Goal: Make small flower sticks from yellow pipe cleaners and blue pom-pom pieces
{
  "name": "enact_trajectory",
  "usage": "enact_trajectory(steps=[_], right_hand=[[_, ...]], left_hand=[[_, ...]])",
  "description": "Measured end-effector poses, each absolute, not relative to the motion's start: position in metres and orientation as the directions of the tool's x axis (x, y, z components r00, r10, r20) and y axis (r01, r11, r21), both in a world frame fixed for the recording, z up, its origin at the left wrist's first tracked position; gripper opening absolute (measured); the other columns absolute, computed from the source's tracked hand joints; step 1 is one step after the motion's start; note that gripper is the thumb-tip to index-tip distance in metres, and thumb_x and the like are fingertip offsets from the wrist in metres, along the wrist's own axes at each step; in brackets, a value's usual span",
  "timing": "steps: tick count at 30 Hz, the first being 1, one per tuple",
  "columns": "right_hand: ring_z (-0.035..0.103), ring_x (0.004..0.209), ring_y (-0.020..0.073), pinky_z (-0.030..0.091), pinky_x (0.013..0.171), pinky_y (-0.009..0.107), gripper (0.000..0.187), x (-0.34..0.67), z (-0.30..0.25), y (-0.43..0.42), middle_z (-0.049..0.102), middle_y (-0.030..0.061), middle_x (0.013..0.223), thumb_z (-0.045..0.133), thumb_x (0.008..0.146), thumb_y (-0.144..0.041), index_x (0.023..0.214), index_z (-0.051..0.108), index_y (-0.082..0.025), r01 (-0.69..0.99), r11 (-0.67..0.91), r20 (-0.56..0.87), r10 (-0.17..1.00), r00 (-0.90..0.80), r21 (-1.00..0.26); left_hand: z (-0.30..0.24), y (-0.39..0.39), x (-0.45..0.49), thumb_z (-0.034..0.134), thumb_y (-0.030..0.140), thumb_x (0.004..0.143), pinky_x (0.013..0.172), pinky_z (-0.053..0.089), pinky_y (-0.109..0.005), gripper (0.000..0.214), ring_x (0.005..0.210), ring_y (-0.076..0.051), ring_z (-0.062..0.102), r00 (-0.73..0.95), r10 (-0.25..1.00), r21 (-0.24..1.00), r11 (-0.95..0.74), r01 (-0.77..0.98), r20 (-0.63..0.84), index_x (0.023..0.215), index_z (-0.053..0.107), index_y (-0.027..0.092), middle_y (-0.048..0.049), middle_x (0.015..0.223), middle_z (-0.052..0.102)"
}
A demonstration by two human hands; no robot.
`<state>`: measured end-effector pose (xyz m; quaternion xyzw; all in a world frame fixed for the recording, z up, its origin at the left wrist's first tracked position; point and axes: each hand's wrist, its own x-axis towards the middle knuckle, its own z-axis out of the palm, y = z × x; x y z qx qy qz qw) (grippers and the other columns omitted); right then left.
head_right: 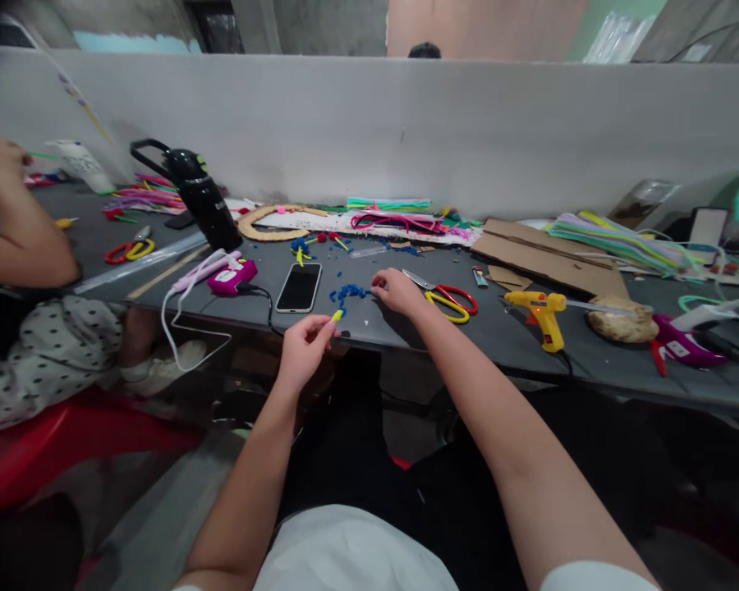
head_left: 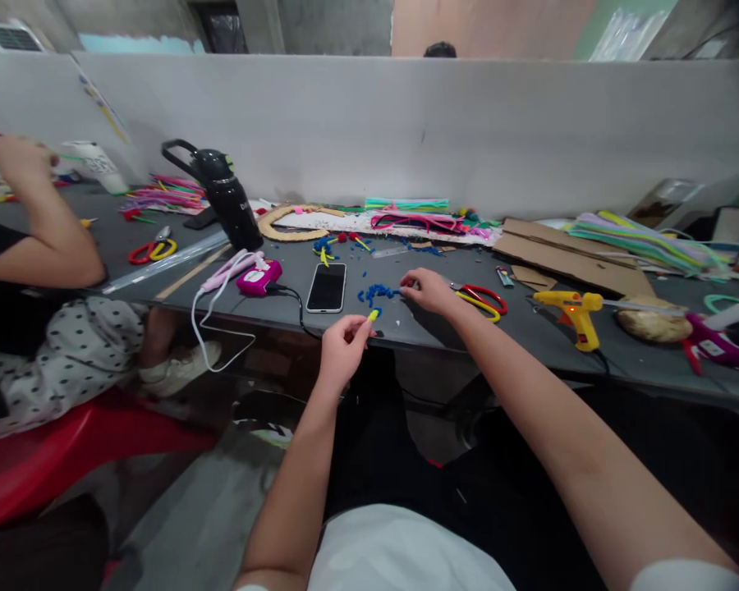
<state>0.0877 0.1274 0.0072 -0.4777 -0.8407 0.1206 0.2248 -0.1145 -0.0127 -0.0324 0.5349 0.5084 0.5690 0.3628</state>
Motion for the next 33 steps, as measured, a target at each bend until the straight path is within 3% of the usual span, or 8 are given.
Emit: enact_trajectory(steps=[6, 12, 16, 19, 22, 27, 33], right_hand=[[0.058, 0.082, 0.022, 0.042, 0.076, 0.032, 0.007, 0.074, -0.006, 0.142, 0.067, 0.0131, 0.091, 0.062, 0.084, -0.019, 0.083, 0.067, -0.015, 0.786, 0.481, 0.216, 0.877, -0.429, -0.39], [0.061, 0.079, 0.0191, 0.045, 0.075, 0.031, 0.016, 0.122, 0.034, 0.12, 0.069, 0.009, 0.089, 0.052, 0.091, -0.022, 0.1, 0.063, -0.015, 0.758, 0.474, 0.325, 0.876, -0.355, -0.448], [0.064, 0.076, 0.0192, 0.049, 0.072, 0.031, 0.027, 0.165, 0.059, 0.08, 0.071, 0.0061, 0.086, 0.063, 0.085, -0.031, 0.108, 0.068, -0.017, 0.579, 0.519, 0.46, 0.849, -0.261, -0.629], [0.067, 0.084, 0.0216, 0.051, 0.076, 0.033, 0.028, 0.188, 0.059, 0.044, 0.074, 0.0067, 0.092, 0.068, 0.082, -0.037, 0.103, 0.073, -0.019, 0.472, 0.46, 0.425, 0.886, -0.186, -0.752], [0.066, 0.074, 0.0204, 0.051, 0.07, 0.033, 0.026, 0.196, 0.047, 0.019, 0.073, 0.0051, 0.081, 0.072, 0.078, -0.042, 0.091, 0.074, -0.02, 0.426, 0.376, 0.357, 0.926, -0.127, -0.823], [0.06, 0.064, 0.0174, 0.047, 0.062, 0.03, 0.028, 0.195, 0.033, 0.013, 0.069, 0.0034, 0.071, 0.07, 0.078, -0.047, 0.08, 0.073, -0.019, 0.527, 0.379, 0.314, 0.925, -0.212, -0.76], [0.062, 0.071, 0.0181, 0.047, 0.068, 0.03, 0.025, 0.195, 0.029, 0.014, 0.072, 0.0045, 0.081, 0.06, 0.087, -0.041, 0.089, 0.072, -0.019, 0.573, 0.445, 0.3, 0.894, -0.334, -0.688]], left_hand=[[-0.033, -0.013, -0.112, 0.063, 0.046, 0.085, 0.057, 0.046, -0.024, 0.03, 0.057, -0.012, 0.058, -0.15, 0.957, 0.963, -0.227, 0.142, 0.248, 0.093, 0.067, 0.016, -0.004, 0.076, 0.071], [-0.033, -0.008, -0.103, 0.062, 0.045, 0.086, 0.064, 0.048, -0.025, 0.03, 0.065, -0.014, 0.063, -0.148, 0.96, 0.963, -0.212, 0.166, 0.237, 0.093, 0.065, 0.016, -0.0049, 0.078, 0.071], [-0.025, -0.004, -0.089, 0.06, 0.042, 0.088, 0.073, 0.049, -0.026, 0.027, 0.076, -0.015, 0.066, -0.108, 0.956, 0.946, -0.246, 0.211, 0.273, 0.093, 0.064, 0.016, -0.0049, 0.08, 0.071], [-0.017, -0.003, -0.074, 0.057, 0.043, 0.09, 0.073, 0.047, -0.026, 0.027, 0.076, -0.015, 0.065, -0.059, 0.957, 0.94, -0.267, 0.215, 0.285, 0.093, 0.062, 0.017, -0.0044, 0.081, 0.07], [-0.007, -0.001, -0.058, 0.055, 0.043, 0.092, 0.071, 0.046, -0.026, 0.026, 0.075, -0.014, 0.063, 0.0, 0.952, 0.928, -0.299, 0.22, 0.307, 0.092, 0.061, 0.017, -0.0044, 0.082, 0.07], [0.01, 0.018, -0.025, 0.052, 0.04, 0.093, 0.063, 0.042, -0.026, 0.024, 0.066, -0.013, 0.058, 0.032, 0.951, 0.906, -0.303, 0.295, 0.307, 0.087, 0.06, 0.018, -0.0034, 0.079, 0.07], [0.012, 0.035, 0.013, 0.052, 0.037, 0.093, 0.069, 0.044, -0.029, 0.024, 0.07, -0.016, 0.063, 0.012, 0.94, 0.886, -0.326, 0.33, 0.342, 0.08, 0.06, 0.018, -0.0037, 0.073, 0.069]])
